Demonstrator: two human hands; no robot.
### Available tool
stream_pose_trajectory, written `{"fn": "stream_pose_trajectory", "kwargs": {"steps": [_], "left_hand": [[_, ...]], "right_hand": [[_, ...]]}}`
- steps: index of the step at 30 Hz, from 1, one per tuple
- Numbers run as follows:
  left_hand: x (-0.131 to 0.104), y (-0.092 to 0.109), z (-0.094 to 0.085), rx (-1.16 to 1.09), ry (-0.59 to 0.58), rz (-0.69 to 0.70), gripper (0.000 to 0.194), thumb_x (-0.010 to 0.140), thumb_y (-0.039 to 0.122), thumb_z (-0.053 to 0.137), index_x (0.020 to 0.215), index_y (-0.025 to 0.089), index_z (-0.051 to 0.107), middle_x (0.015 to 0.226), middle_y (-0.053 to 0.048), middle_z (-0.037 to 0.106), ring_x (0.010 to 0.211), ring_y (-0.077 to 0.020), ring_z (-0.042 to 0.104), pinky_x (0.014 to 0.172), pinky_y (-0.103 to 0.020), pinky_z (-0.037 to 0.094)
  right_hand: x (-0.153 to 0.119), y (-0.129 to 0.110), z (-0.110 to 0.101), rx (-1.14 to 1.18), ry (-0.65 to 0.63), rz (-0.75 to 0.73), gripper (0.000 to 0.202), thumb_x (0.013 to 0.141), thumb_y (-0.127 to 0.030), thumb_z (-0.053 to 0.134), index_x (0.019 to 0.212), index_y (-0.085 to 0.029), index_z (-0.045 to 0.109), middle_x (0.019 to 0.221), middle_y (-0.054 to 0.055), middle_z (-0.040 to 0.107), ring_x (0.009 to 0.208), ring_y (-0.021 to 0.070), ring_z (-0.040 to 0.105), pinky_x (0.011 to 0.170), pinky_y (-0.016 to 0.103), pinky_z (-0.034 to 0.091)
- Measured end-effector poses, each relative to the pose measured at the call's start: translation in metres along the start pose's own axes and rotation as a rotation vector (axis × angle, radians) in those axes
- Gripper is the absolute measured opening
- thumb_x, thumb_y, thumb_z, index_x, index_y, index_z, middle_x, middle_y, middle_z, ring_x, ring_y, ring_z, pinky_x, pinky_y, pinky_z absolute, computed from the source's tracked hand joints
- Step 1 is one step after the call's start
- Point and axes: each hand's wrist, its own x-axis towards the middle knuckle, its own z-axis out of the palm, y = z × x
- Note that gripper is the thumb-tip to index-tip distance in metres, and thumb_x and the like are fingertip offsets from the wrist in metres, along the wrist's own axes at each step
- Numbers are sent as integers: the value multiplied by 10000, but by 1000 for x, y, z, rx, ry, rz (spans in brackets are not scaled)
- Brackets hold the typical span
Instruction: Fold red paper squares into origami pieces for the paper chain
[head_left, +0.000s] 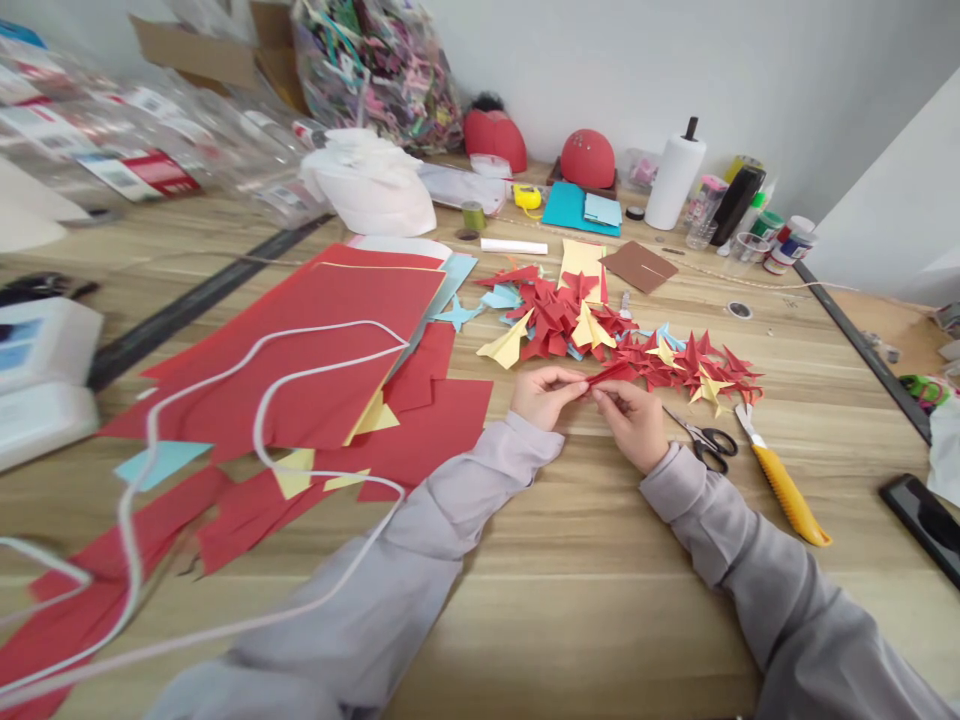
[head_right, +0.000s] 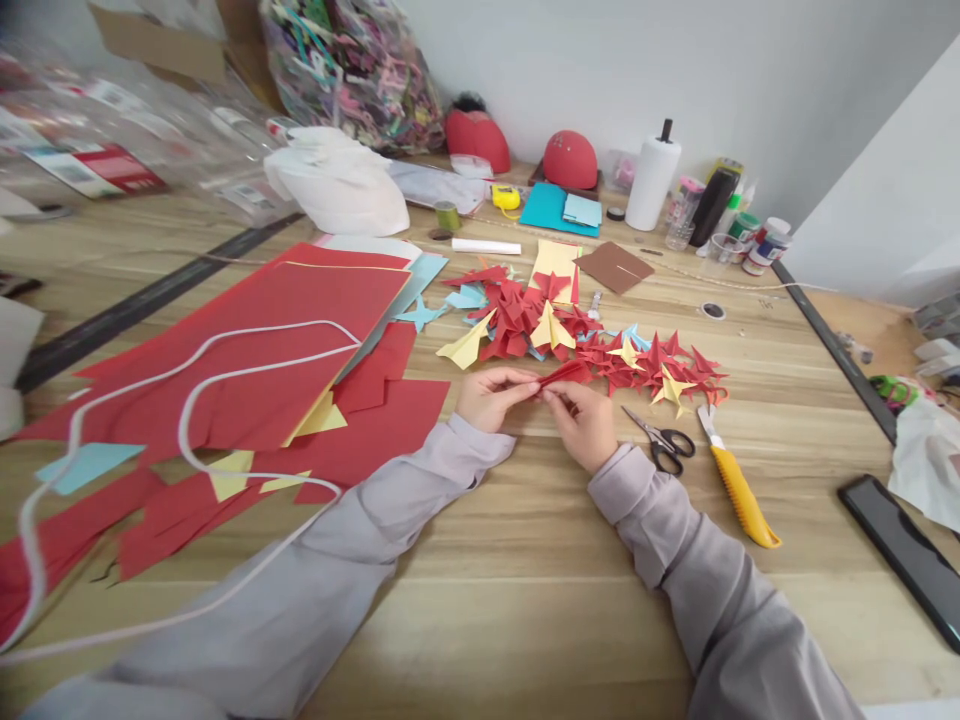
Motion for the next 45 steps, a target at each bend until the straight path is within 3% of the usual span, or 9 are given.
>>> {"fn": "stream_pose_trajectory", "kwargs": {"steps": [5, 11, 17, 21, 26, 31, 38, 41, 45], "left_hand": [[0, -4, 1, -113, 20, -48, 251, 473, 287, 807, 613, 141, 659, 569, 9, 649, 544, -132, 612, 578, -285, 530], [-1, -2, 2, -25, -6, -2, 253, 494, 311, 797, 640, 145, 674, 613, -9, 660, 590, -138, 606, 623, -295, 525], [-4, 3, 0, 175, -124, 179, 111, 598, 256, 740, 634, 161, 695, 765, -62, 698, 757, -179, 633, 752, -324, 510], [-6, 2, 0, 309, -165, 304, 42, 652, 214, 699, 657, 173, 709, 795, -78, 691, 780, -185, 629, 755, -325, 503], [-9, 0, 1, 406, -192, 408, 51, 679, 196, 671, 658, 189, 716, 793, -78, 681, 764, -182, 621, 737, -323, 504], [-12, 4, 4, 318, -177, 353, 98, 687, 257, 673, 659, 168, 704, 746, -66, 671, 707, -169, 618, 666, -293, 507], [-11, 10, 5, 193, -81, 164, 221, 706, 364, 654, 659, 150, 687, 565, -23, 627, 529, -137, 577, 571, -272, 491], [-10, 10, 4, 183, -86, 132, 228, 688, 379, 667, 648, 155, 679, 554, -20, 630, 529, -142, 583, 566, -272, 487], [-10, 8, 5, 169, -105, 92, 222, 654, 375, 688, 658, 154, 660, 549, -14, 631, 518, -142, 583, 553, -272, 476]], "right_hand": [[3, 2, 2, 163, 25, 125, 188, 772, -355, 606, 819, -182, 662, 642, 18, 644, 549, 130, 564, 533, 254, 457], [6, 0, 0, 336, -4, 203, 213, 711, -377, 669, 755, -172, 633, 631, 9, 639, 544, 116, 553, 526, 241, 458], [8, 2, -2, 417, 43, 264, 235, 662, -363, 706, 742, -169, 599, 630, -6, 629, 535, 108, 545, 518, 239, 454], [10, 4, -5, 465, 73, 239, 212, 634, -320, 716, 744, -174, 609, 688, -2, 649, 598, 117, 567, 575, 252, 467], [12, 2, -8, 510, 88, 277, 160, 587, -233, 714, 641, -173, 575, 618, -30, 618, 568, 102, 541, 593, 252, 450], [11, -3, -8, 611, 12, 381, 163, 533, -168, 683, 614, -171, 543, 535, -46, 568, 468, 94, 491, 489, 238, 405], [9, -16, -14, 1029, -295, 462, 154, 554, -269, 559, 625, -205, 439, 505, -62, 389, 412, 80, 352, 397, 222, 306], [11, -18, -18, 1033, -338, 454, 174, 581, -306, 534, 631, -217, 392, 505, -73, 295, 395, 73, 268, 369, 209, 252], [13, -17, -20, 1000, -349, 444, 159, 584, -303, 519, 644, -214, 401, 507, -76, 286, 375, 62, 223, 352, 203, 218]]}}
